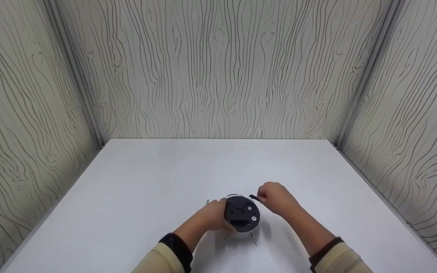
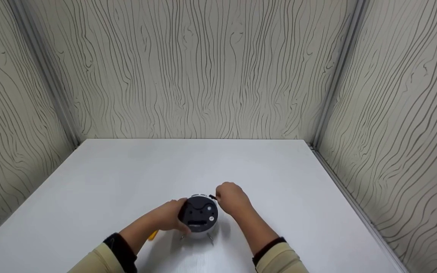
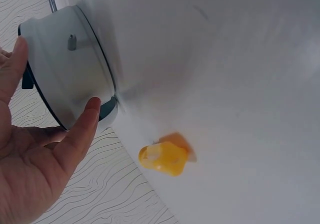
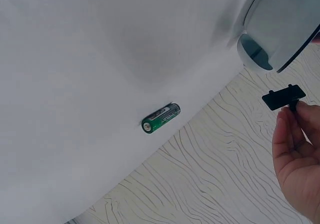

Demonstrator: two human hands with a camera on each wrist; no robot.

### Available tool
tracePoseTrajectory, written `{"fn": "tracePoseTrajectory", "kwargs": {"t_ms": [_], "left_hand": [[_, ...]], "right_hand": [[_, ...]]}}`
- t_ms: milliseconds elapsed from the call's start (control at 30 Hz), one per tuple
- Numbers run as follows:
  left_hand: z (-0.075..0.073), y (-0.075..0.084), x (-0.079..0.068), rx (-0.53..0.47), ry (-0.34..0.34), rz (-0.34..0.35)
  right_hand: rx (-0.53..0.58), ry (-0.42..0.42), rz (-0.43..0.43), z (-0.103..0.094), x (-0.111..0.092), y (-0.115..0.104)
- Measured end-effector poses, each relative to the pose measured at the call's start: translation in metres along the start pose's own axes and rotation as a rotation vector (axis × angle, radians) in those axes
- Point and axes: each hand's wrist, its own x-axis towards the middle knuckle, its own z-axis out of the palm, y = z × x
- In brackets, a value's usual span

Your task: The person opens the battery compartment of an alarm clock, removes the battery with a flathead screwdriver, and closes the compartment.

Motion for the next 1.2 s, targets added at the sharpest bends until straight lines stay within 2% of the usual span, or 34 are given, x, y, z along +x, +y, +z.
{"fn": "tracePoseTrajectory", "kwargs": {"t_ms": [133, 433, 533, 667, 833, 1200], "left_hand": [[0.0, -0.001, 0.0, -0.002, 0.002, 0.01], [0.0, 0.0, 0.002, 0.015, -0.03, -0.019], [0.0, 0.0, 0.003, 0.025, -0.035, -0.024], [0.0, 0.0, 0.001, 0.045, -0.028, -0.005], [-0.001, 0.0, 0.0, 0.076, -0.023, 0.02], [0.0, 0.001, 0.001, 0.084, -0.028, -0.005]], "right_hand": [[-0.015, -0.004, -0.06, 0.001, -0.002, -0.011], [-0.032, -0.124, -0.104, -0.001, -0.009, -0.04], [-0.054, -0.127, -0.137, 0.002, -0.013, -0.046], [-0.072, -0.109, -0.191, 0.006, -0.017, -0.05], [-0.072, -0.134, -0.209, 0.007, -0.019, -0.053], [-0.123, -0.154, -0.215, 0.012, -0.023, -0.058]]}}
